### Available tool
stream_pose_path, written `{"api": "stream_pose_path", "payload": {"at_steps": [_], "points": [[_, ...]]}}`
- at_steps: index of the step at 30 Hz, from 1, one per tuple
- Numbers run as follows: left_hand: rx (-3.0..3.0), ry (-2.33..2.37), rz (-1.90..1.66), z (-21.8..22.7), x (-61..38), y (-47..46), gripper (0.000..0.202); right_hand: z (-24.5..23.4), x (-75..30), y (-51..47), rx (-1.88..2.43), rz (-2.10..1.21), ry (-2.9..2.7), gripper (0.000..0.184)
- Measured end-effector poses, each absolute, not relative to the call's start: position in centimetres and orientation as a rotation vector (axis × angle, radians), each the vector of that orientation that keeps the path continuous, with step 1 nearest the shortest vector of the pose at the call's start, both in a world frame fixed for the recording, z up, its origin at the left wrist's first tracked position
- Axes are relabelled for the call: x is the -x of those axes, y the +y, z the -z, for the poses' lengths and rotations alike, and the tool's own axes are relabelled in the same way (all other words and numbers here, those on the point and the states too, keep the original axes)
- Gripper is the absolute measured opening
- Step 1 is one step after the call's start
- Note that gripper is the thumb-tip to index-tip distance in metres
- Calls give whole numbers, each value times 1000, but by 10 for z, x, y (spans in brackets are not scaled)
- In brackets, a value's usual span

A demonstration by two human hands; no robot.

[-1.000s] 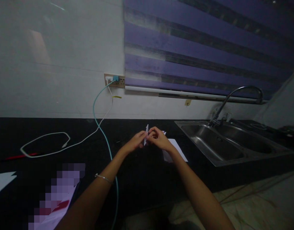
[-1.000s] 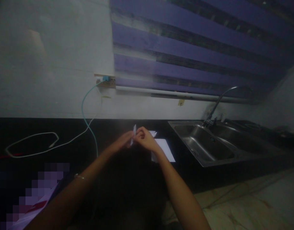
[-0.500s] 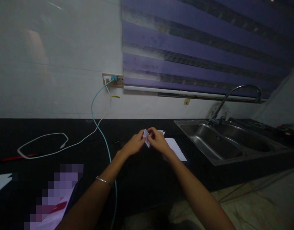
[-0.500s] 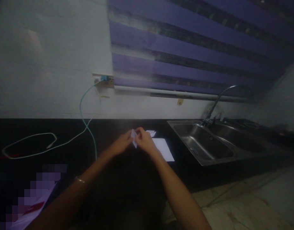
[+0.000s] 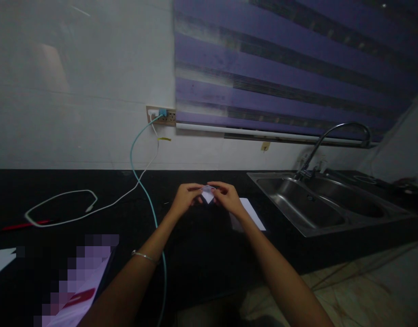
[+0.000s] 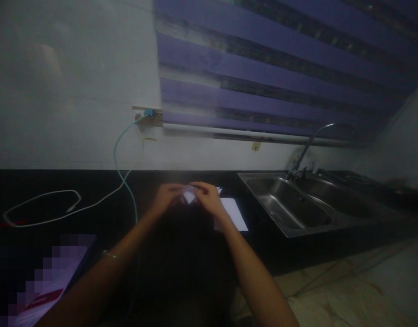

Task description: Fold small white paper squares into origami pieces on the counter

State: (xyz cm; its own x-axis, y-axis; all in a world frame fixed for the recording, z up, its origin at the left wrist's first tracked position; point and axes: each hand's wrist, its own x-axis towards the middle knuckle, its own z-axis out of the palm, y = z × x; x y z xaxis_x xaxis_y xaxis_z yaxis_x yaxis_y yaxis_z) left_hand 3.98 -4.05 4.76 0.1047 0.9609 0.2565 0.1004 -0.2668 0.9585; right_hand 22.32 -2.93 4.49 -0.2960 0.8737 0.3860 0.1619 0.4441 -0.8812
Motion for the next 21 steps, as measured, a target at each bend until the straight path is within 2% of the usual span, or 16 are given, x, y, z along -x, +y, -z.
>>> {"api": "stream_pose_path", "payload": {"at_steps": [7, 12, 17, 21], "points": [[-1702, 977, -1240, -50, -36, -47, 36, -47, -223, -27, 777, -1120, -1541, 31], [-2031, 981, -1138, -49, -35, -54, 55, -49, -224, -24, 760, -1142, -1490, 30], [-2234, 996, -1111, -55, -32, -58, 36, -46, -228, -22, 803, -1137, -1555, 24], [-2347, 985, -1119, -56, -30, -58, 30, -44, -231, -22, 856, -1149, -1641, 22]]}}
